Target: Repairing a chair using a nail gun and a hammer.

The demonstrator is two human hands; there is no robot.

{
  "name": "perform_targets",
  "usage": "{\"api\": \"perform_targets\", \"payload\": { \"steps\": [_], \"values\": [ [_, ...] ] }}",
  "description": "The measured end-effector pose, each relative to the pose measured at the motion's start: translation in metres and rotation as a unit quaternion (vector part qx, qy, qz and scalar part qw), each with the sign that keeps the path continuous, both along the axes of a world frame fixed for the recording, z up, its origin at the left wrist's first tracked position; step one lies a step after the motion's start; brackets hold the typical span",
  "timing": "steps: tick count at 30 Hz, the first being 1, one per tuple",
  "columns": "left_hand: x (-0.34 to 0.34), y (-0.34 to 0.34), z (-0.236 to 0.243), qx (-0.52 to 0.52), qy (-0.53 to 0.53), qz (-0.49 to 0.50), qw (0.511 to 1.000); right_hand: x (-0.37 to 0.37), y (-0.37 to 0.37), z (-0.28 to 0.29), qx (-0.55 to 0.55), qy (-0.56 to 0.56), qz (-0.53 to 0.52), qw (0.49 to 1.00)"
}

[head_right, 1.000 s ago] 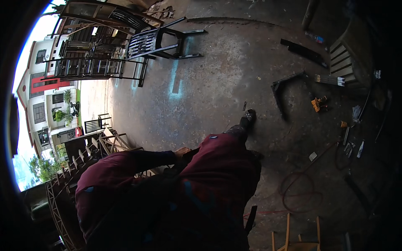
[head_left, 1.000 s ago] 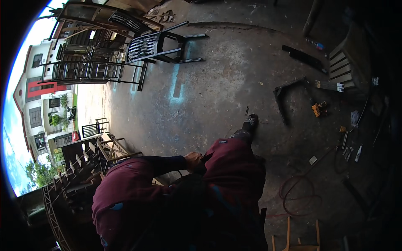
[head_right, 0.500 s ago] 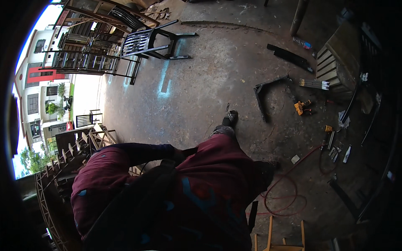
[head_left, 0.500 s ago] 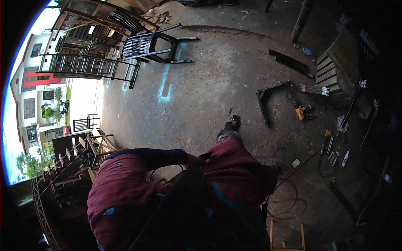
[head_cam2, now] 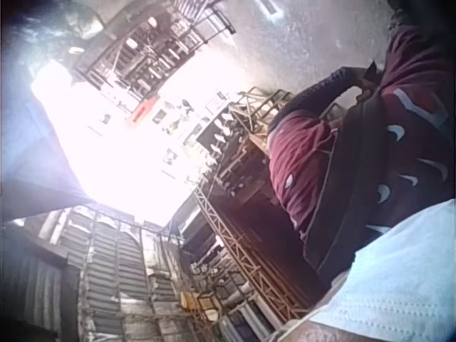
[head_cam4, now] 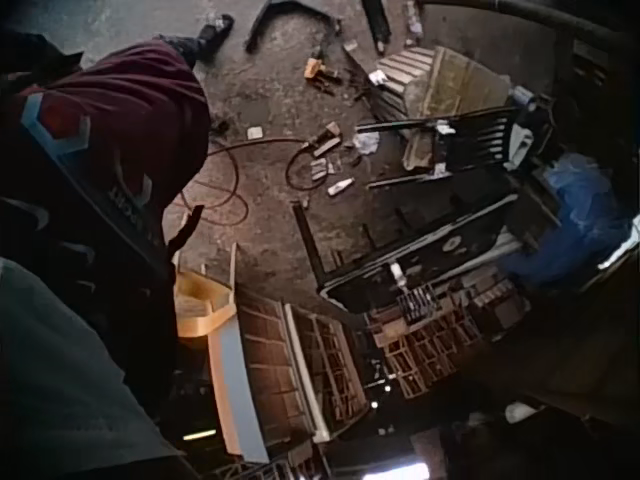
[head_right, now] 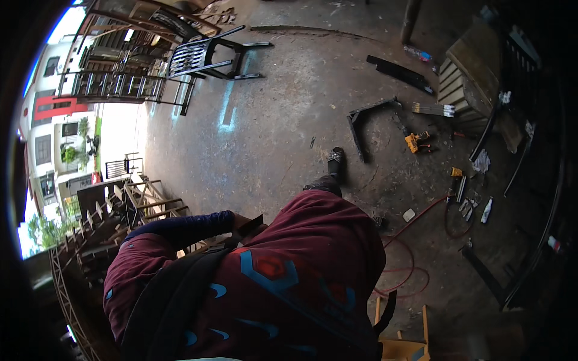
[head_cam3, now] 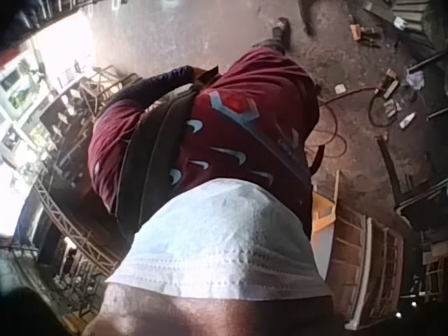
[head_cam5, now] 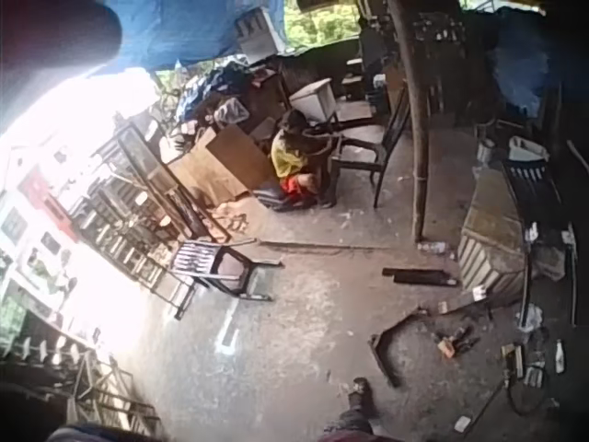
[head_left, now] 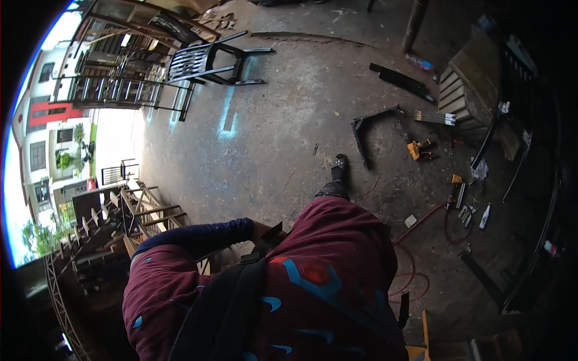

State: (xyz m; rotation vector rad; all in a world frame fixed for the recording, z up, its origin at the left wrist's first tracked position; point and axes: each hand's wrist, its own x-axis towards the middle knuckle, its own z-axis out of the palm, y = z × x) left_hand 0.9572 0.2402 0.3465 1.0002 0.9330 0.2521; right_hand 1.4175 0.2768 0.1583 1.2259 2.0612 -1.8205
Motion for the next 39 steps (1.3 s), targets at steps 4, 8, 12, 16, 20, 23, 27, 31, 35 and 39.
{"api": "perform_targets", "payload": {
  "steps": [4, 8, 12, 16, 20, 23, 27, 31, 35, 39],
  "values": [
    [-0.084, 0.056, -0.032, -0.099, 0.148, -0.174, 0.969, 0.052, -0.095, 0.064, -0.003, -0.117, -0.175, 0.978],
    [-0.104, 0.185, -0.057, 0.241, 0.450, -0.467, 0.722, 0.010, -0.184, 0.107, -0.026, -0.173, -0.286, 0.942],
    [-0.068, 0.296, -0.076, 0.238, 0.475, -0.315, 0.787, 0.011, -0.149, 0.087, 0.004, -0.170, -0.300, 0.939],
    [0.011, 0.371, -0.095, 0.291, 0.429, -0.248, 0.818, 0.064, -0.110, 0.044, -0.098, -0.112, -0.381, 0.912],
    [0.141, 0.438, -0.096, 0.358, 0.338, -0.248, 0.835, 0.125, -0.040, 0.051, -0.025, -0.211, -0.305, 0.928],
    [0.213, 0.471, -0.081, 0.356, 0.310, -0.252, 0.845, 0.165, 0.075, 0.087, 0.090, -0.242, -0.274, 0.926],
    [0.307, 0.536, -0.101, 0.293, 0.235, -0.117, 0.919, 0.262, 0.170, 0.040, 0.033, -0.360, -0.235, 0.902],
    [0.416, 0.639, -0.094, 0.498, 0.300, -0.033, 0.813, 0.331, 0.247, -0.008, 0.034, -0.373, -0.232, 0.898],
    [0.534, 0.766, -0.084, 0.617, 0.278, -0.022, 0.736, 0.367, 0.300, -0.046, 0.118, -0.225, -0.393, 0.884],
    [0.573, 0.881, -0.122, 0.742, 0.361, -0.088, 0.558, 0.378, 0.354, -0.133, 0.063, -0.285, -0.334, 0.896]
  ]
}}
